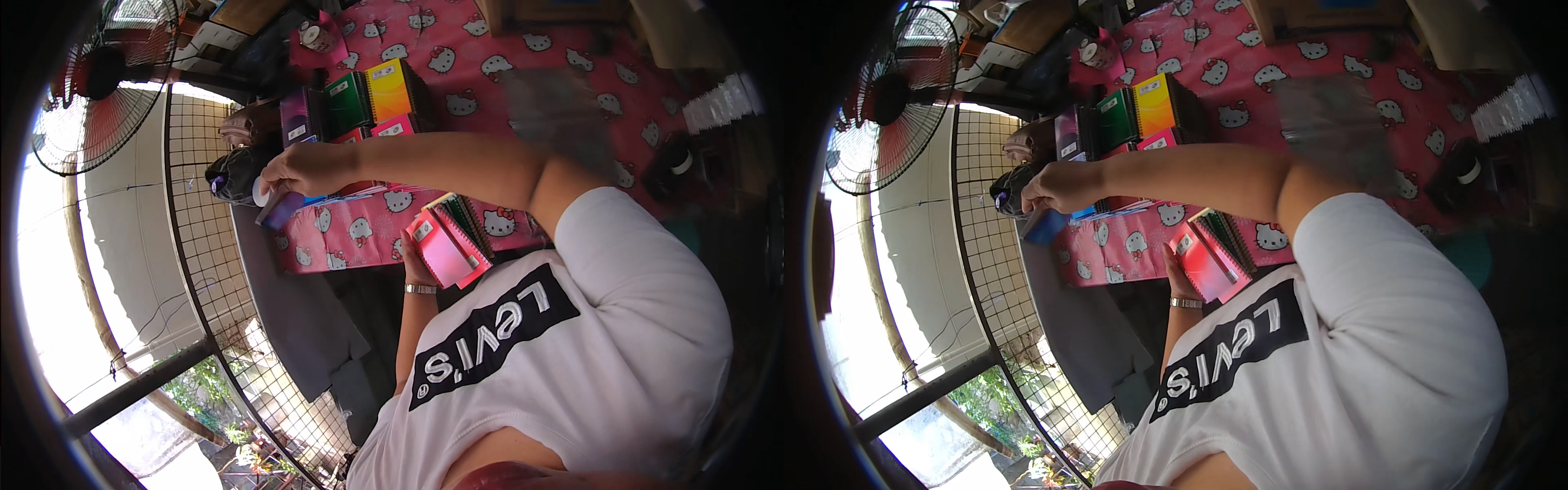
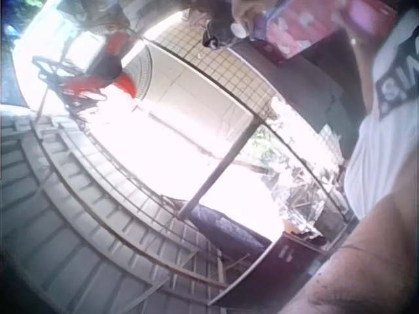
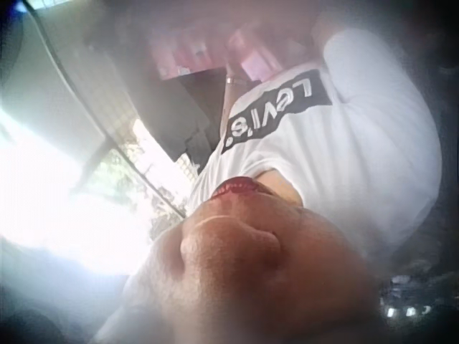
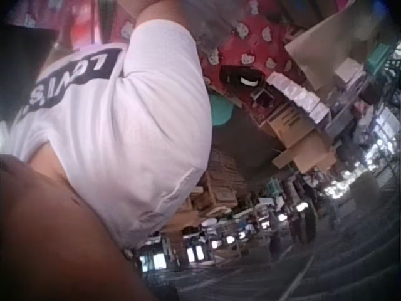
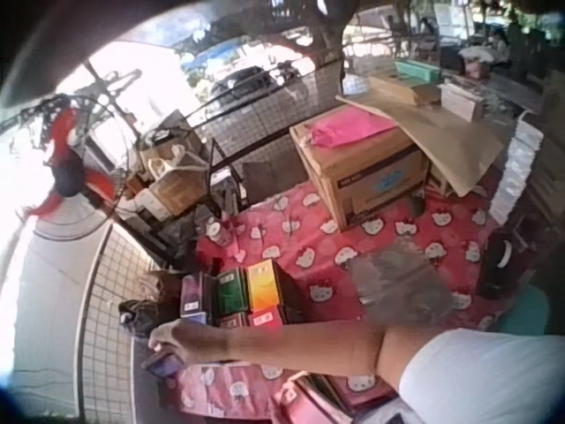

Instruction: The person places small notebooks into plastic sleeves, applies tape to the sleeves, and then stacks the notebooks into a cardboard box.

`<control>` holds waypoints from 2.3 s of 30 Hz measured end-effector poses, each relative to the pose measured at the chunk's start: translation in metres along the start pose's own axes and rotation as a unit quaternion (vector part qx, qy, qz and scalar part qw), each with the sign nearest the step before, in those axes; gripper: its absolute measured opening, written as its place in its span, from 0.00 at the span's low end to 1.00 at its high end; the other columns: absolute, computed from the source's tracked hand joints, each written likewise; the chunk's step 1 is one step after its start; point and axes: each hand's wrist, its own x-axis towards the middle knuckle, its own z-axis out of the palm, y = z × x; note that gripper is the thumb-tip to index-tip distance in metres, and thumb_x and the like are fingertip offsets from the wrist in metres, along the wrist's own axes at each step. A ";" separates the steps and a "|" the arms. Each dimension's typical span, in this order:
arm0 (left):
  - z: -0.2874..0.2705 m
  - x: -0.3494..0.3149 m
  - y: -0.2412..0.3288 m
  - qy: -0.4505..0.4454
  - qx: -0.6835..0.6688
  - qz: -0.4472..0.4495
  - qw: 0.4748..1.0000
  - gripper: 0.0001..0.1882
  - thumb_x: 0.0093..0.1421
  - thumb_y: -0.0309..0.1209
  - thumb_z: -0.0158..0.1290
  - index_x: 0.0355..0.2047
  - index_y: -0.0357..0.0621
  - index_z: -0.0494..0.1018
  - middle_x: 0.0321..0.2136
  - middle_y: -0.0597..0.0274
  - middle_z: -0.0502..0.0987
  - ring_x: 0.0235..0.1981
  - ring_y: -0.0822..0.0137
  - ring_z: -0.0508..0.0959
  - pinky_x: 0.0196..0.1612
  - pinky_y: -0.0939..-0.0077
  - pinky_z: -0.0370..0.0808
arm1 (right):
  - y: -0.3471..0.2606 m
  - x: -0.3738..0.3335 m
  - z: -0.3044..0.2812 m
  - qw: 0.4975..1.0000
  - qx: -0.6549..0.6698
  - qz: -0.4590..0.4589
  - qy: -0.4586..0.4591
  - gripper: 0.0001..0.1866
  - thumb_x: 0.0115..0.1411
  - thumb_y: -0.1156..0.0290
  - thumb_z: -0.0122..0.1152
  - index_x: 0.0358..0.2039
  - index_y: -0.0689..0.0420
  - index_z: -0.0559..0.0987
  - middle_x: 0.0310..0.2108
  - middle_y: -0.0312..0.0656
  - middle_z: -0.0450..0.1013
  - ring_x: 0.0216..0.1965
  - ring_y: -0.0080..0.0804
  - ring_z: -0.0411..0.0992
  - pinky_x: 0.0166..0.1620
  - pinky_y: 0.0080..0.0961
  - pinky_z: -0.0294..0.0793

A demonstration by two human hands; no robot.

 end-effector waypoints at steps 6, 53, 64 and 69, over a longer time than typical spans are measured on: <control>0.030 0.042 -0.003 -0.143 -0.036 -0.048 0.988 0.41 0.52 0.62 0.52 0.56 0.44 0.64 0.51 0.57 0.72 0.49 0.59 0.74 0.52 0.59 0.72 | -0.017 -0.150 -0.070 0.979 0.077 0.082 -0.171 0.11 0.54 0.87 0.54 0.35 0.58 0.78 0.40 0.42 0.72 0.46 0.33 0.70 0.46 0.29 0.73; 0.119 0.228 -0.186 -0.432 0.679 0.215 0.553 0.38 0.34 0.19 0.65 0.49 0.38 0.63 0.46 0.55 0.71 0.48 0.61 0.71 0.55 0.68 0.66 | -0.087 -0.444 -0.188 0.808 -0.399 0.433 0.014 0.39 0.39 0.62 0.74 0.52 0.60 0.69 0.51 0.46 0.65 0.52 0.45 0.66 0.53 0.38 0.67; 0.209 0.305 -0.148 -0.296 0.726 -0.025 0.621 0.25 0.53 0.38 0.62 0.47 0.35 0.74 0.39 0.56 0.79 0.41 0.69 0.76 0.47 0.75 0.71 | -0.015 -0.502 -0.198 0.599 0.153 0.600 0.508 0.25 0.41 0.55 0.73 0.34 0.62 0.79 0.32 0.46 0.75 0.38 0.31 0.73 0.39 0.28 0.72; 0.205 0.316 -0.157 -0.304 0.721 -0.026 0.623 0.21 0.55 0.37 0.59 0.45 0.38 0.76 0.36 0.56 0.80 0.38 0.69 0.77 0.44 0.75 0.71 | -0.026 -0.488 -0.210 0.585 0.037 0.722 0.367 0.23 0.45 0.54 0.70 0.33 0.60 0.79 0.32 0.45 0.75 0.36 0.33 0.73 0.38 0.33 0.72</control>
